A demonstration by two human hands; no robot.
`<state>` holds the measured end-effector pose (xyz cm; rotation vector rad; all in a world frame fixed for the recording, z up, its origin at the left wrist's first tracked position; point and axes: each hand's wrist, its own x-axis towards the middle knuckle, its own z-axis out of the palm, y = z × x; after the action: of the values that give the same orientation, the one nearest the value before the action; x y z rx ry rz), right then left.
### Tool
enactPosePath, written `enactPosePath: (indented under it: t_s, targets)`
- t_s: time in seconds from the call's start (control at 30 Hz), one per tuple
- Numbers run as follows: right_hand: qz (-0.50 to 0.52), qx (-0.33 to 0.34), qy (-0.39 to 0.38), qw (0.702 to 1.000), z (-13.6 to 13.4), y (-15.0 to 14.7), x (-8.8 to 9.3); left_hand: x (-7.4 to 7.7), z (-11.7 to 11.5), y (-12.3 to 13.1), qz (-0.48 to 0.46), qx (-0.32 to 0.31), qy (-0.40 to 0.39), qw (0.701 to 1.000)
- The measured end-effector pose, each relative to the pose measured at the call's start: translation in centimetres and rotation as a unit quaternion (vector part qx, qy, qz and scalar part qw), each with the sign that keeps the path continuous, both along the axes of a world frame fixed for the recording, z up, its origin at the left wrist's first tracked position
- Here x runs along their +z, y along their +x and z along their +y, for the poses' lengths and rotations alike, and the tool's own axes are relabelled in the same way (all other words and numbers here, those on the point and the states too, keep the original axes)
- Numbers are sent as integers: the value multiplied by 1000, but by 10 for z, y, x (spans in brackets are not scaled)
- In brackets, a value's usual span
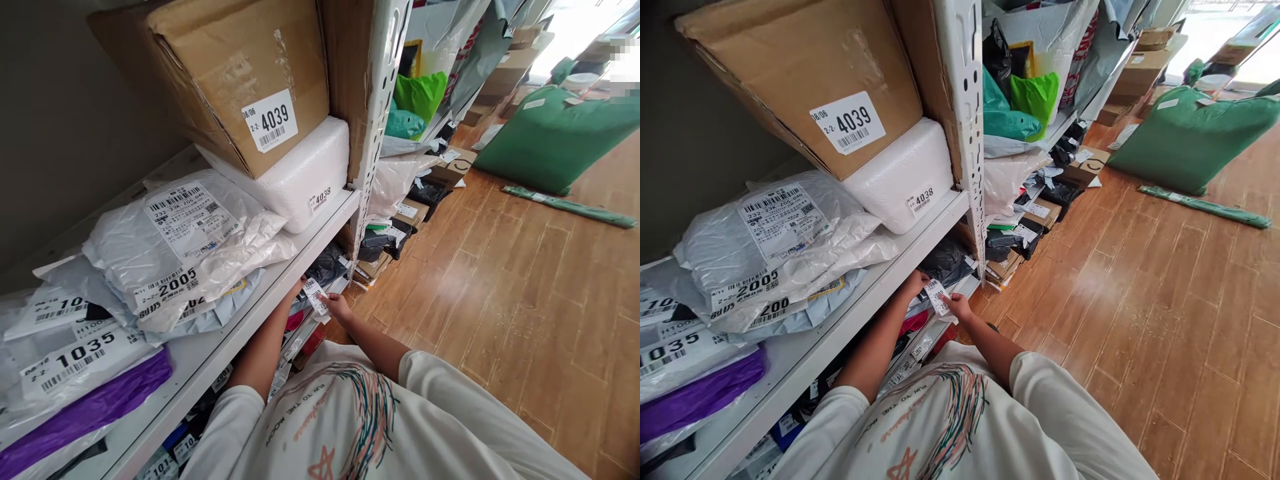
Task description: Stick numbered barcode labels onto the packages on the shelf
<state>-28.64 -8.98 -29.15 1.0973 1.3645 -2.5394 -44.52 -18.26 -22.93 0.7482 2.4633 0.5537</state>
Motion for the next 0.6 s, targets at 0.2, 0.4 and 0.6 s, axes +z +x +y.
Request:
enactPosePath:
  t_s: [0.2, 0.4, 0.6]
  targets:
    - [-55, 1, -18, 998, 9, 11, 6, 2, -2, 9, 8, -16, -52, 999]
    - [-62, 43, -71, 995, 15, 25, 8, 20, -2, 20, 54, -32, -64, 996]
    - [-41, 51, -102, 993, 32, 65, 4, 36, -5, 43, 138, -28, -54, 989]
